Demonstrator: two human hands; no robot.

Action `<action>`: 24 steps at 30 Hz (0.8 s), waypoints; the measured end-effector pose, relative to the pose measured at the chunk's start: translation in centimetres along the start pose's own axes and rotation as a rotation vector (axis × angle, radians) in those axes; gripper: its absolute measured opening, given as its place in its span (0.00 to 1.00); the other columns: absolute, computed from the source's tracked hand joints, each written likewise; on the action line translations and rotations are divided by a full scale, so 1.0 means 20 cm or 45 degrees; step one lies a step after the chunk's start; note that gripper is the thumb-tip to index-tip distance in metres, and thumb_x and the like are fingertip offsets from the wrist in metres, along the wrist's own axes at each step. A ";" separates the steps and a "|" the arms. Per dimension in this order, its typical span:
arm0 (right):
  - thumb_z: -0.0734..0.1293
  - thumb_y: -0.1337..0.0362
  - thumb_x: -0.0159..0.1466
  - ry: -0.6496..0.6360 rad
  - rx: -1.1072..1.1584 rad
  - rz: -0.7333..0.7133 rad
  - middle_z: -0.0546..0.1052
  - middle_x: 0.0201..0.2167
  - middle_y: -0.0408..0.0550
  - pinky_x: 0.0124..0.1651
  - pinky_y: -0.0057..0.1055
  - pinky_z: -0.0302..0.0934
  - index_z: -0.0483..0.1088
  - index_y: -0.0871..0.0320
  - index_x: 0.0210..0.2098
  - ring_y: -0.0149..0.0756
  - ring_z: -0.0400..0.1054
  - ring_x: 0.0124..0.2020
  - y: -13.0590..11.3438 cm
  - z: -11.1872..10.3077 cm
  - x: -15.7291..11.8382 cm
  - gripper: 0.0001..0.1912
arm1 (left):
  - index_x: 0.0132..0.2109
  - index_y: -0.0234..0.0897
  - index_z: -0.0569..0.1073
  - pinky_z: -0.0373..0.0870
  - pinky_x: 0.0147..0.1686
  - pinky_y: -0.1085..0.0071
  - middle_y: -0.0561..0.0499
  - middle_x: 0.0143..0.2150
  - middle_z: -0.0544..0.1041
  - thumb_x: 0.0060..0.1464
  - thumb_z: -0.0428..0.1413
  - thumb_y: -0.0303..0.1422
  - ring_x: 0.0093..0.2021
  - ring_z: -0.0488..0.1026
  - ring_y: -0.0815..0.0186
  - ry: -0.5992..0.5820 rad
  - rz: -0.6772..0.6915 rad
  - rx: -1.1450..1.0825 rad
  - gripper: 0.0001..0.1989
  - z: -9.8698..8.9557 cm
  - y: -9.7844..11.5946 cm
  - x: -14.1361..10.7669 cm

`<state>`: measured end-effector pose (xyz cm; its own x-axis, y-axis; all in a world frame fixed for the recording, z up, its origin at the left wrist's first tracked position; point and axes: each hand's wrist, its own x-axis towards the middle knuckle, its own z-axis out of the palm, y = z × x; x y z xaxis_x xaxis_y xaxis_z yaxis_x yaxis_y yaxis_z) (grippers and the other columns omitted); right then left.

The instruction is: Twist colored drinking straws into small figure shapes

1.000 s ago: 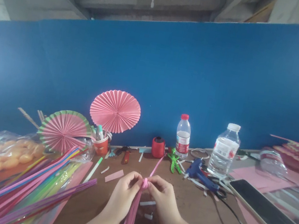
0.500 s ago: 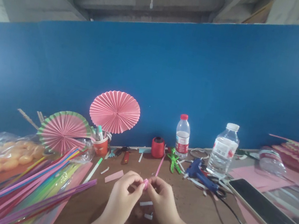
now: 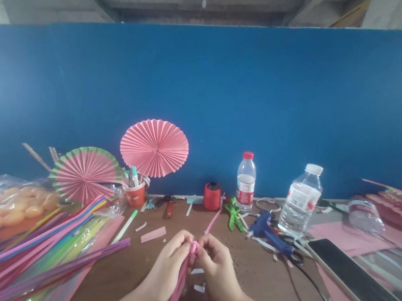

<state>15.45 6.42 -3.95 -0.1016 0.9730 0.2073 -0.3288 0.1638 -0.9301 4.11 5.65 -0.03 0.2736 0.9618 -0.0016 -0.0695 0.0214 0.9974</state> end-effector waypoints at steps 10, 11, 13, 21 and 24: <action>0.64 0.57 0.55 0.211 -0.188 -0.054 0.68 0.20 0.41 0.27 0.26 0.55 0.65 0.59 0.25 0.29 0.61 0.22 -0.01 -0.03 0.02 0.11 | 0.31 0.36 0.66 0.59 0.26 0.78 0.56 0.26 0.68 0.50 0.52 0.38 0.25 0.64 0.73 0.075 -0.046 -0.177 0.09 -0.04 0.00 0.03; 0.64 0.58 0.55 0.256 -0.193 -0.065 0.68 0.21 0.41 0.27 0.26 0.55 0.65 0.58 0.27 0.30 0.61 0.23 -0.01 -0.03 0.02 0.10 | 0.31 0.36 0.67 0.60 0.27 0.78 0.55 0.28 0.69 0.49 0.53 0.37 0.26 0.65 0.73 0.079 -0.047 -0.210 0.08 -0.05 0.01 0.04; 0.64 0.58 0.55 0.289 -0.191 -0.080 0.69 0.23 0.42 0.29 0.27 0.55 0.66 0.58 0.30 0.31 0.62 0.25 -0.01 -0.03 0.02 0.09 | 0.31 0.35 0.68 0.61 0.30 0.77 0.54 0.29 0.70 0.49 0.53 0.33 0.28 0.66 0.72 0.077 -0.038 -0.279 0.05 -0.07 0.01 0.04; 0.64 0.63 0.56 0.241 -0.673 -0.276 0.71 0.29 0.45 0.34 0.29 0.54 0.70 0.54 0.32 0.37 0.62 0.32 0.02 -0.04 0.02 0.04 | 0.36 0.34 0.67 0.64 0.39 0.73 0.50 0.34 0.74 0.47 0.53 0.23 0.33 0.70 0.70 -0.025 -0.006 -0.468 0.07 -0.08 -0.01 0.06; 0.63 0.61 0.57 0.239 -0.707 -0.288 0.71 0.27 0.45 0.34 0.29 0.54 0.71 0.54 0.29 0.37 0.62 0.31 0.02 -0.05 0.03 0.05 | 0.36 0.35 0.67 0.64 0.38 0.74 0.52 0.32 0.72 0.46 0.56 0.23 0.31 0.70 0.72 -0.039 -0.014 -0.519 0.09 -0.08 -0.01 0.05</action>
<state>16.10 7.22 -4.51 0.0964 0.9082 0.4072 0.2191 0.3797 -0.8988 2.93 7.10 -0.36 0.3044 0.9525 -0.0036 -0.4393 0.1437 0.8868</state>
